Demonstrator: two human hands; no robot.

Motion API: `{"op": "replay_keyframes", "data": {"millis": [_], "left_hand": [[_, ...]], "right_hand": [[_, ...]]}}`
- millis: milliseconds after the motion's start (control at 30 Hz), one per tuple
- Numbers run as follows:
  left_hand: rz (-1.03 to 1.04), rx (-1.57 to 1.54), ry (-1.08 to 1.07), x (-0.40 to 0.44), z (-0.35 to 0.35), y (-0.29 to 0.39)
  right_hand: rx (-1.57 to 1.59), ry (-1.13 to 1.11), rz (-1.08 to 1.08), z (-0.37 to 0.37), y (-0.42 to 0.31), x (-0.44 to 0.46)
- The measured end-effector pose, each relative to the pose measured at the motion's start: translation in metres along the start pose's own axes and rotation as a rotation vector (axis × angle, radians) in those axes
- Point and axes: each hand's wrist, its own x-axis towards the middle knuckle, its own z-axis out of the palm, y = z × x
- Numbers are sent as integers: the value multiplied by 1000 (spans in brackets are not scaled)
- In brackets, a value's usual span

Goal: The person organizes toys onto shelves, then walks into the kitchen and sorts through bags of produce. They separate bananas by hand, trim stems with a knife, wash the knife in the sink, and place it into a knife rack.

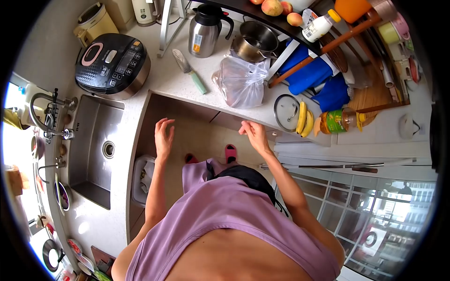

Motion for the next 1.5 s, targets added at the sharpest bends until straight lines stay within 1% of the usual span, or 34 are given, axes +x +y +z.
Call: {"op": "replay_keyframes", "data": {"millis": [67, 100, 167, 200, 233, 267, 300, 333, 400, 433, 467, 500, 533, 567, 600, 633, 700, 733, 800, 833, 867, 900, 933, 967, 1000, 1033, 1067, 1133, 1200, 1267, 1333, 1400, 1467, 1500], "left_hand": [[13, -25, 11, 8, 7, 7], [18, -26, 15, 8, 6, 17], [-43, -54, -21, -1, 8, 21], [-65, -75, -47, -7, 6, 25], [-41, -116, -45, -15, 7, 22], [49, -92, -7, -26, 9, 14], [65, -71, 7, -38, 3, 17], [188, 46, 44, -42, -10, 28], [-17, -9, 25, -79, -24, 20], [-162, 28, 6, -97, -35, 19], [-169, 75, 19, -103, -56, 41], [-288, 56, 43, -126, -65, 30], [-316, 82, 78, -145, -73, 17], [-358, 154, 107, -149, -86, 32], [-416, 127, 169, -172, -88, 8], [-456, 139, 194, -182, -96, 4], [-509, 158, 266, -195, -107, -6], [-521, 166, 313, -196, -109, -6], [-538, 177, 366, -193, -107, -4], [-534, 162, 418, -188, -106, -2], [-523, 146, 477, -177, -105, 0], [-546, 132, 512, -165, -100, 9], [-548, 133, 529, -152, -94, 14], [-567, 66, 547, -140, -87, 17], [-588, -5, 561, -128, -79, 22], [-562, -45, 580, -111, -73, 35], [-546, -57, 571, -100, -70, 37], [-491, -94, 549, -72, -73, 56], [-499, -92, 570, -57, -83, 68], [-504, -92, 682, -58, -91, 60], [-601, -154, 792, -64, -100, 58], [-666, -111, 889, -74, -120, 59], [-715, -106, 962, -88, -139, 40], [-748, -155, 1026, -94, -150, 32]], "right_hand": [[200, 43, 48, 6, -13, -2], [203, 22, 38, 13, -15, 9], [247, 8, -32, 36, -22, 42], [191, 36, -176, 57, -7, 75], [63, 97, -360, 72, -15, 100], [112, 43, -297, 87, -20, 126], [-54, 97, -319, 110, -2, 160], [-255, 152, -421, 130, 23, 194], [-510, 118, -197, 148, 15, 230], [-583, 187, -128, 156, 12, 241], [-541, 114, -22, 154, 0, 249], [-621, 126, -11, 160, 7, 259], [-751, 135, -32, 160, 4, 263], [-720, 119, -27, 159, 2, 268], [-691, 98, -15, 159, 3, 269], [-693, 90, -18, 162, 11, 271], [-759, 203, -114, 168, 29, 281], [-762, 194, -122, 161, 21, 276], [-124, -184, 75, 140, 10, 264], [193, -215, 59, 143, 36, 259], [302, -235, 120, 130, 13, 232], [438, -216, 60, 129, 21, 211], [494, -248, 141, 119, 9, 187], [571, -293, 249, 104, -20, 164], [625, -388, 220, 100, -16, 147], [663, -480, 207, 92, -33, 134], [589, -520, 151, 89, -56, 125], [446, -644, -27, 95, -105, 124], [227, -703, -317, 117, -141, 139], [94, -836, -333, 147, -183, 152], [47, -969, -401, 181, -217, 161], [-156, -834, -952, 236, -233, 177], [-473, -1001, -970, 282, -286, 180], [-533, -932, -1246, 315, -291, 192]]}}
